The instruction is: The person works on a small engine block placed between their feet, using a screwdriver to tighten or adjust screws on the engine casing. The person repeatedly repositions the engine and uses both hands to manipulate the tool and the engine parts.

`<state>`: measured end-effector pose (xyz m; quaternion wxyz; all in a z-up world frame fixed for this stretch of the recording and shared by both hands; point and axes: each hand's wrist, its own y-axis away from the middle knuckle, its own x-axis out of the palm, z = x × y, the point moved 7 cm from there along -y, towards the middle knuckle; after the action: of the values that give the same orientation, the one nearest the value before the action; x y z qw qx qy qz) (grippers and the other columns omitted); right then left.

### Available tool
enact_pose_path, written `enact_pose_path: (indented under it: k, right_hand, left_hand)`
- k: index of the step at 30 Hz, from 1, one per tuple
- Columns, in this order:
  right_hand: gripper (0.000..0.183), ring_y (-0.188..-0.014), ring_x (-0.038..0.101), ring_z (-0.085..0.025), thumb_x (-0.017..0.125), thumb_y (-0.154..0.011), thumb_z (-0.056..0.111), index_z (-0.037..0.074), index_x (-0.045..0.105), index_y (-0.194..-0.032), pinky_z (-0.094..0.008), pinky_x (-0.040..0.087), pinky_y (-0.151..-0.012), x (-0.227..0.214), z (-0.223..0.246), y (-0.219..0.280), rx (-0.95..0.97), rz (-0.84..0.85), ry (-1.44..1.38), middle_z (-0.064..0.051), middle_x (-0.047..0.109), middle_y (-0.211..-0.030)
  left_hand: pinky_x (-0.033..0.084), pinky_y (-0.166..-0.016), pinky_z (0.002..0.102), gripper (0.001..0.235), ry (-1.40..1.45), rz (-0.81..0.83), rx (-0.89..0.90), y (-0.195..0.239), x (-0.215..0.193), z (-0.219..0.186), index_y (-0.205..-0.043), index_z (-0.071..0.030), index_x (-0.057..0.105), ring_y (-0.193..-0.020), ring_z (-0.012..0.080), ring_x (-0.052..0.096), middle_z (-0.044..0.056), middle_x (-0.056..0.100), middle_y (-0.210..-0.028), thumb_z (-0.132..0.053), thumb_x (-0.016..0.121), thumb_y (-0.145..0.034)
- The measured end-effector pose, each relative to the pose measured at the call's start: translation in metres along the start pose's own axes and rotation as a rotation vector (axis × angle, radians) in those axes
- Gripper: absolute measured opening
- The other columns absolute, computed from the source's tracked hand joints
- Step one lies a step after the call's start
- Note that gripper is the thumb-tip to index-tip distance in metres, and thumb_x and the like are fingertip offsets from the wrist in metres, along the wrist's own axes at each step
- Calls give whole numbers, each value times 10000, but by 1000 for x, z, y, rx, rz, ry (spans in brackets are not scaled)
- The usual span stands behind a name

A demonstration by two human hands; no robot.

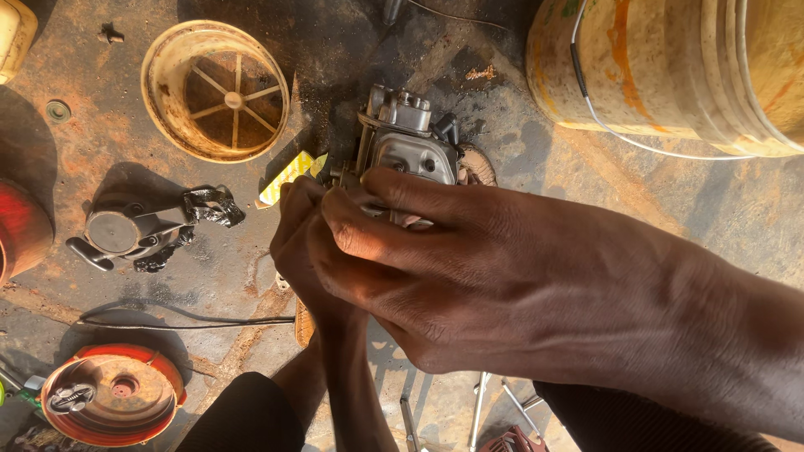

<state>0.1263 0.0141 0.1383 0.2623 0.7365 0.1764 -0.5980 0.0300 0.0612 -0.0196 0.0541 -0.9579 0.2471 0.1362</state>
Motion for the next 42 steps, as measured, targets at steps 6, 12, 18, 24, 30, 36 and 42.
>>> enact_pose_path:
  k: [6, 12, 18, 24, 30, 36, 42]
  right_hand:
    - [158, -1287, 552, -242, 732, -730, 193, 52, 759, -796, -316, 454, -1152, -10, -8, -5, 10, -24, -83, -40, 659, -1211]
    - [252, -1281, 559, -254, 733, -681, 168, 58, 750, -907, -322, 502, -1070, -13, -10, -12, 45, 50, -130, -78, 641, -1346]
    - [380, -1255, 583, -276, 747, -707, 139, 190, 772, -1082, -372, 534, -1051, -16, -22, 13, 162, -96, -54, -60, 647, -1342]
    - [240, -1192, 610, -248, 788, -799, 180, 185, 793, -1039, -374, 574, -967, -43, -15, 16, 226, -228, -116, -45, 661, -1274]
    - [126, -1164, 637, -233, 791, -837, 225, 177, 799, -954, -380, 588, -923, -39, -4, 17, 231, -204, -145, -49, 702, -1237]
    - [169, -1137, 656, -223, 800, -837, 208, 192, 815, -1004, -389, 594, -921, -25, -14, 24, 269, -187, -143, -61, 709, -1189]
    - [208, -1126, 655, -209, 806, -836, 242, 188, 814, -1037, -373, 596, -905, -23, -10, 25, 267, -189, -167, -44, 705, -1175]
  left_hand:
    - [419, -778, 302, 184, -9, 76, -155, -8, -14, -15, -1088, -55, 732, -887, 121, 493, -16, 543, -878, -94, 767, -911]
    - [388, -760, 305, 206, -54, 71, -208, 18, -12, 26, -1085, -75, 733, -777, 124, 436, -15, 506, -812, -92, 785, -886]
    - [423, -772, 327, 158, 55, 162, -129, 47, -6, 64, -1065, -43, 668, -793, 126, 465, 2, 506, -861, -179, 693, -987]
    - [412, -668, 347, 297, -187, -244, -467, 99, 11, 33, -887, 4, 720, -725, 145, 494, 29, 584, -750, -279, 733, -977]
    - [441, -657, 305, 261, 350, -241, -853, 121, 29, 79, -991, 2, 786, -707, 100, 583, 20, 696, -784, -244, 756, -910]
    - [390, -654, 275, 204, 510, -323, -821, 126, 41, 93, -983, 24, 800, -722, 82, 525, 2, 640, -768, -167, 777, -917]
    - [423, -648, 256, 178, 556, -382, -809, 131, 40, 100, -973, 23, 783, -720, 74, 557, -6, 653, -777, -142, 779, -907]
